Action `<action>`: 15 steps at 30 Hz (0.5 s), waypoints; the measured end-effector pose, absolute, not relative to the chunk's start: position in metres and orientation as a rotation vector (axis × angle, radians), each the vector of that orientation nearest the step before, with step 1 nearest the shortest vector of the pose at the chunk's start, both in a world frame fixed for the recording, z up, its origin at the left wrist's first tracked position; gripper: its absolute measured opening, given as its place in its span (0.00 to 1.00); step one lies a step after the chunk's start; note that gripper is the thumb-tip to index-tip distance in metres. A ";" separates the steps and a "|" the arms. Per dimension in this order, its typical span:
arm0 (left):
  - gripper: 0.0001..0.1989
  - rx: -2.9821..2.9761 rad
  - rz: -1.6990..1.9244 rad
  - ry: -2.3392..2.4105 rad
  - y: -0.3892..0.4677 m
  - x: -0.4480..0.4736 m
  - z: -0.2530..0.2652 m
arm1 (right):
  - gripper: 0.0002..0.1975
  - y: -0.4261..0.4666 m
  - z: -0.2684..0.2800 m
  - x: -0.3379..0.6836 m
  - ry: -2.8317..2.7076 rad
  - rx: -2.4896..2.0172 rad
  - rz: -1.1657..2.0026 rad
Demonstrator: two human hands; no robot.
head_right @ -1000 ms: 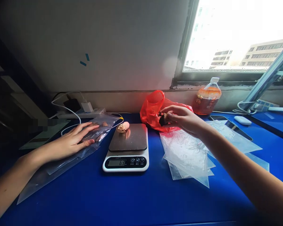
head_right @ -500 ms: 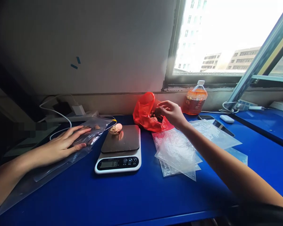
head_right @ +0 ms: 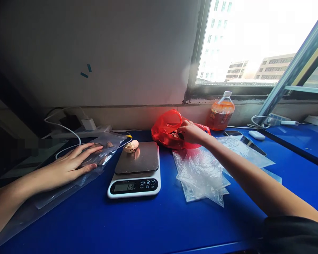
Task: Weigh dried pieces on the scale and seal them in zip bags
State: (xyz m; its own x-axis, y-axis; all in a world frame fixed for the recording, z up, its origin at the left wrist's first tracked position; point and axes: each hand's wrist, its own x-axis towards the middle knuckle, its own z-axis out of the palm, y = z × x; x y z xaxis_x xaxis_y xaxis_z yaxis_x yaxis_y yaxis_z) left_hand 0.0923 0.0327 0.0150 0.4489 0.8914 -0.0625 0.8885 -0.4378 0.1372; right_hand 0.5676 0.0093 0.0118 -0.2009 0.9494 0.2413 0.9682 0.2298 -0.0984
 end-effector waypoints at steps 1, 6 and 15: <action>0.38 2.538 0.021 1.578 0.031 0.093 0.016 | 0.09 0.007 0.013 0.567 -2.295 -1.810 -0.117; 0.39 2.466 0.013 1.620 0.024 0.101 0.024 | 0.09 0.007 0.014 0.563 -2.388 -1.902 -0.104; 0.40 2.454 -0.021 1.621 0.025 0.101 0.024 | 0.07 0.008 0.016 0.570 -2.315 -1.912 0.008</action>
